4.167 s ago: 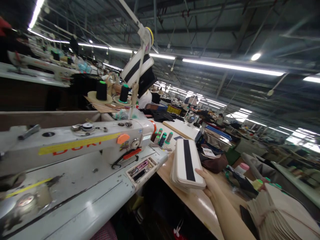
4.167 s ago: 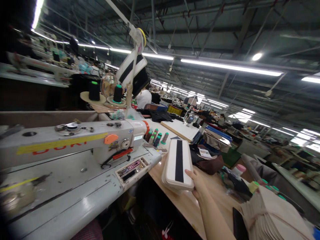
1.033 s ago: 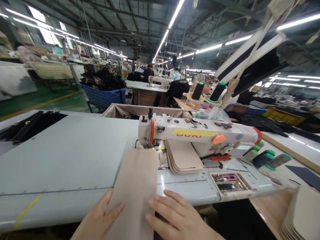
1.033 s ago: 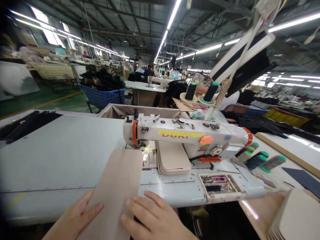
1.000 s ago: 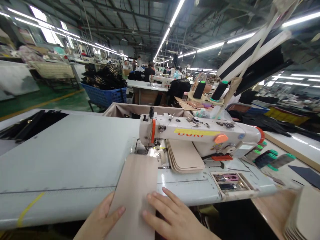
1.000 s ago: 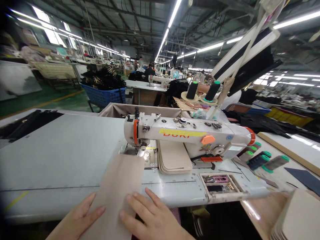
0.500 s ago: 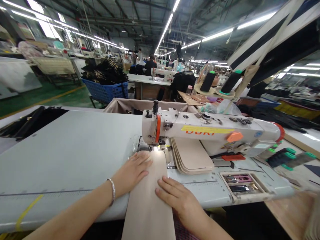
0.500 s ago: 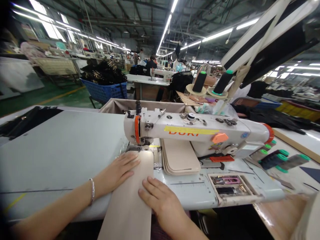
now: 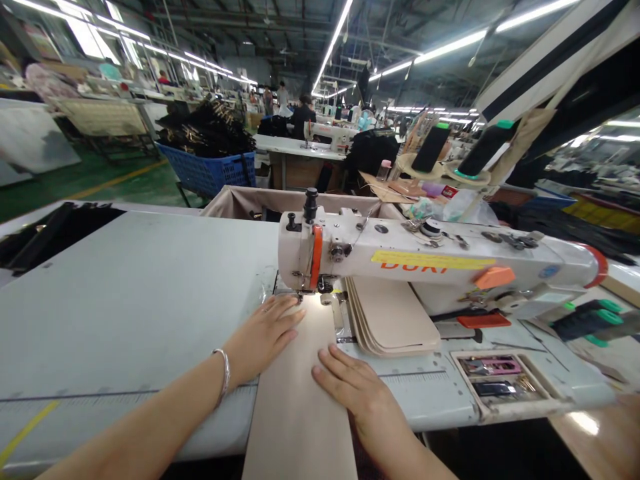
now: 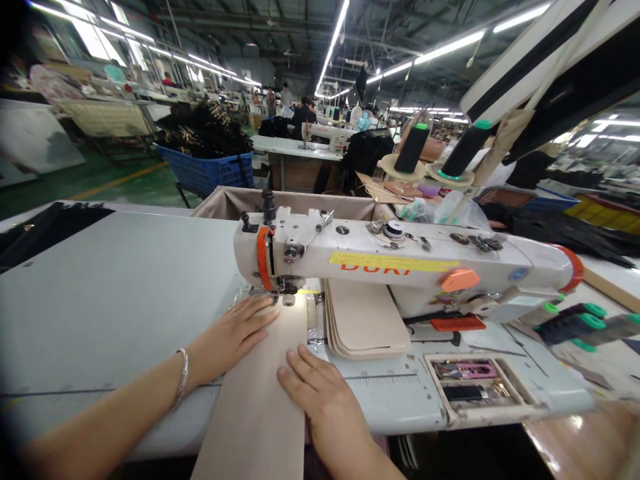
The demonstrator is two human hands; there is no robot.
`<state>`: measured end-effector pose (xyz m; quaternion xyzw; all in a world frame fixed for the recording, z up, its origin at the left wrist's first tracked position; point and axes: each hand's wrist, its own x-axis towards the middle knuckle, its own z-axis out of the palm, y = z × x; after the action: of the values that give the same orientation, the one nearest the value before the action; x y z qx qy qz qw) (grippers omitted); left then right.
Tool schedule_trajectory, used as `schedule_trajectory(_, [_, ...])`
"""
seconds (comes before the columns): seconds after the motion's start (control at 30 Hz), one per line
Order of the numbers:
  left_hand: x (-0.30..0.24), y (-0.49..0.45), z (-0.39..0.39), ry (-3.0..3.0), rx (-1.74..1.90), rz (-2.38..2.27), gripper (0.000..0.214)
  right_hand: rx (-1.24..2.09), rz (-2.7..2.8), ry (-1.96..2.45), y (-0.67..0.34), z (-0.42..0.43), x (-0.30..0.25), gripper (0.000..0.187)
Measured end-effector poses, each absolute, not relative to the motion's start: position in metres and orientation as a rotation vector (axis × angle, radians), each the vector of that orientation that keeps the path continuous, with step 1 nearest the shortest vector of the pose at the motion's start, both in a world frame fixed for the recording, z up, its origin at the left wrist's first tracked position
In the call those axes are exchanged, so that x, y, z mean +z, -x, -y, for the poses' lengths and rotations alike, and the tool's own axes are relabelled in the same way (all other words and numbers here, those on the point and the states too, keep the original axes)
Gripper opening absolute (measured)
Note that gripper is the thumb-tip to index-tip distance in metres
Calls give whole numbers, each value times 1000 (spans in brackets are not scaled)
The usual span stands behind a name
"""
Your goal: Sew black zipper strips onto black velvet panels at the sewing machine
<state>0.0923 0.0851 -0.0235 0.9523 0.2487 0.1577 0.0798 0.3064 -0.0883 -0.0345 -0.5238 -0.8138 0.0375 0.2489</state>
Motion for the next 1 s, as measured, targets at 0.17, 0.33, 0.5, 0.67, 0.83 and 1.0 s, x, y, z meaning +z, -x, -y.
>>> schedule_trajectory(0.17, [-24, -92, -86, -2855, 479, -746, 38, 83, 2214, 1425, -306, 87, -37, 45])
schedule_trajectory(0.33, [-23, -92, -85, -2853, 473, -753, 38, 146, 2264, 1456, -307, 88, -32, 53])
schedule_trajectory(0.5, [-25, -92, -83, -2856, 506, -765, 38, 175, 2236, 1508, -297, 70, -23, 55])
schedule_trajectory(0.67, [-29, -92, -84, -2880, 534, -773, 37, 42, 2169, 1644, -278, 40, -24, 49])
schedule_trajectory(0.83, [-30, -92, -86, -2868, 580, -719, 37, -7, 2142, 1688, -275, 31, -27, 51])
schedule_trajectory(1.0, [-28, -92, -88, -2872, 583, -722, 36, -72, 2158, 1681, -277, 28, -34, 50])
